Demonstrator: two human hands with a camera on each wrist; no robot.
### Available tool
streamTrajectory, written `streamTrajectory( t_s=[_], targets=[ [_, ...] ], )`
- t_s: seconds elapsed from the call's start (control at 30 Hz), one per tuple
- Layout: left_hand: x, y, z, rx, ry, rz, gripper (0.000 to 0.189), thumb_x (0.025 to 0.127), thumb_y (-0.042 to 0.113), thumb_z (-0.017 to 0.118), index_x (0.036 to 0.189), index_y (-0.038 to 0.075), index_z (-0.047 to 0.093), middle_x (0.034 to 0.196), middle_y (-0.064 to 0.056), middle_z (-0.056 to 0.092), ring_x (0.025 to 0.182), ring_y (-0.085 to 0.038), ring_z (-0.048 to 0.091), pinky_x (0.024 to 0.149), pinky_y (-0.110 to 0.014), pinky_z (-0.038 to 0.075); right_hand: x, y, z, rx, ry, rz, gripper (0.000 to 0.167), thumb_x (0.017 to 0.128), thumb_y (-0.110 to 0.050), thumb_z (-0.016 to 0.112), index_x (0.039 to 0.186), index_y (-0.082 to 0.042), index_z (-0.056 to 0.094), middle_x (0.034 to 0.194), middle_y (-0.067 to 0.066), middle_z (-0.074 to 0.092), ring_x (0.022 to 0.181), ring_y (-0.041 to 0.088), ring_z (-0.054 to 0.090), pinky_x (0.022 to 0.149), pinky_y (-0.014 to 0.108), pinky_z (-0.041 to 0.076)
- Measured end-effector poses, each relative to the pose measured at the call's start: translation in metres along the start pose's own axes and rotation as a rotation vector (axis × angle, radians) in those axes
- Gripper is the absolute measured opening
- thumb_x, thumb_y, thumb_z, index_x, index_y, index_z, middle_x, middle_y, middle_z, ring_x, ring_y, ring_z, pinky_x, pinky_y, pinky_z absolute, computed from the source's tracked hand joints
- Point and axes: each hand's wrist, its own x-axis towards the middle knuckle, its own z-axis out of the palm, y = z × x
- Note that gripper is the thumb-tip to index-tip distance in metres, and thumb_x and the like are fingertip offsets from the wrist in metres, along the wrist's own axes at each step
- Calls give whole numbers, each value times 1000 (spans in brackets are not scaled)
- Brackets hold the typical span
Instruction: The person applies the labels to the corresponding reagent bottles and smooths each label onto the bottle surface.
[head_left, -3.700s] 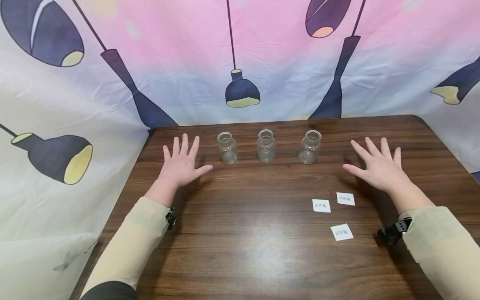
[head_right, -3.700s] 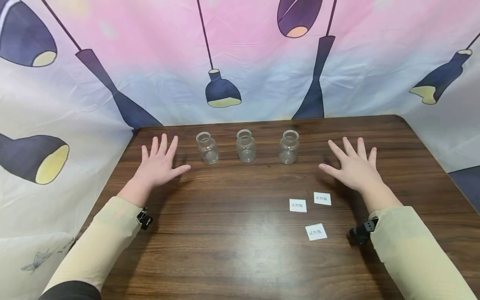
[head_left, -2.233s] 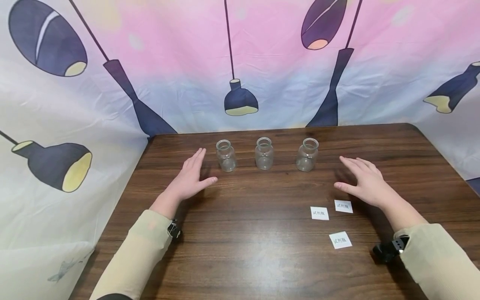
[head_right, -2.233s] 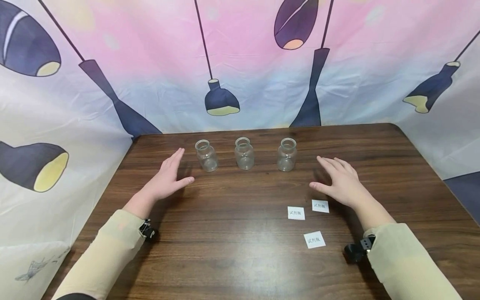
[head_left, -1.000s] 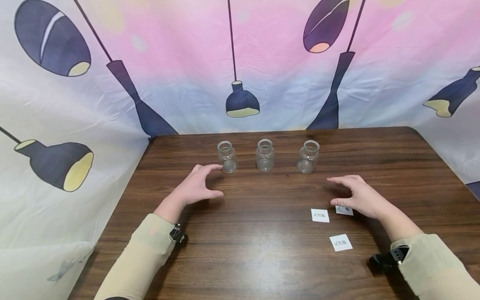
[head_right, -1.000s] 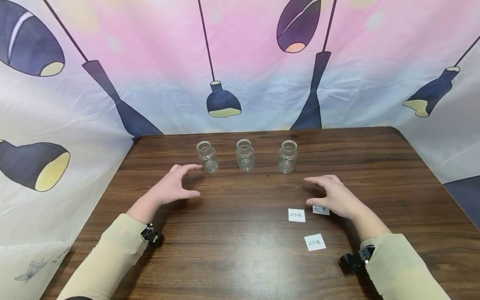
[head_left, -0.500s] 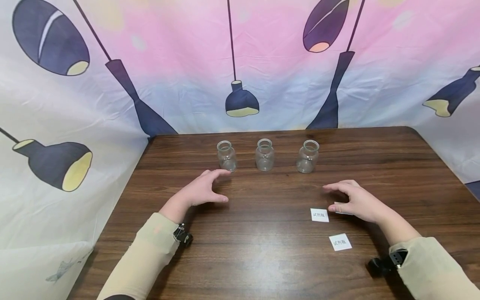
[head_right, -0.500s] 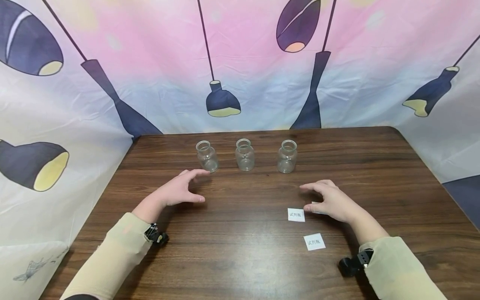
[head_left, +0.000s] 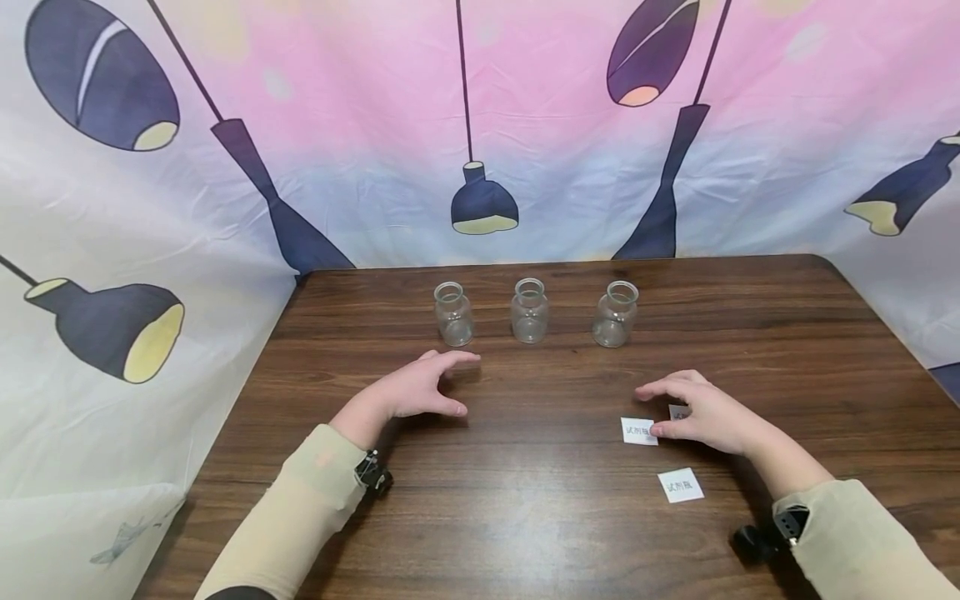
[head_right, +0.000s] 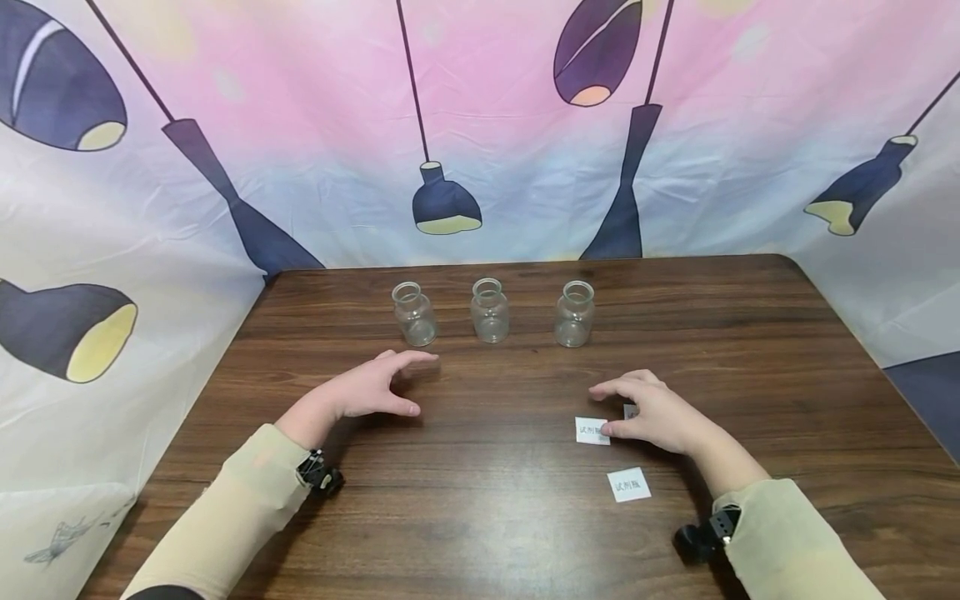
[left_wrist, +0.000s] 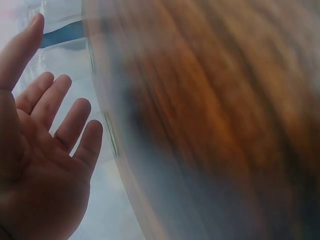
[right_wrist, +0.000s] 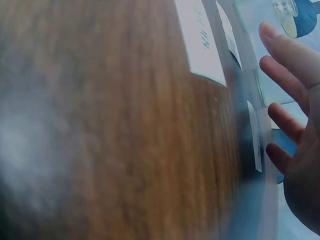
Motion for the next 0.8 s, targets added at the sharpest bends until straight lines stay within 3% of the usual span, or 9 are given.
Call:
streamTrajectory(
  t_s=[0.4, 0.8],
  targets=[
    [7, 9, 8, 14, -27, 65, 70, 77, 35, 77, 138, 23, 44, 127, 2, 49, 108, -20, 49, 89, -38, 42, -1, -6, 7, -8, -42, 31, 49, 73, -48, 76, 116, -30, 64, 111, -9, 58, 111, 21, 41, 87, 49, 35],
    [18, 19, 16, 12, -36, 93, 68, 78, 34, 76, 137, 23, 44, 126, 4, 50, 106, -18, 48, 88, -36, 41, -3, -7, 10, -43, -40, -3, 47, 72, -37, 79, 116, -28, 64, 109, -10, 60, 107, 20, 42, 86, 47, 31]
  ],
)
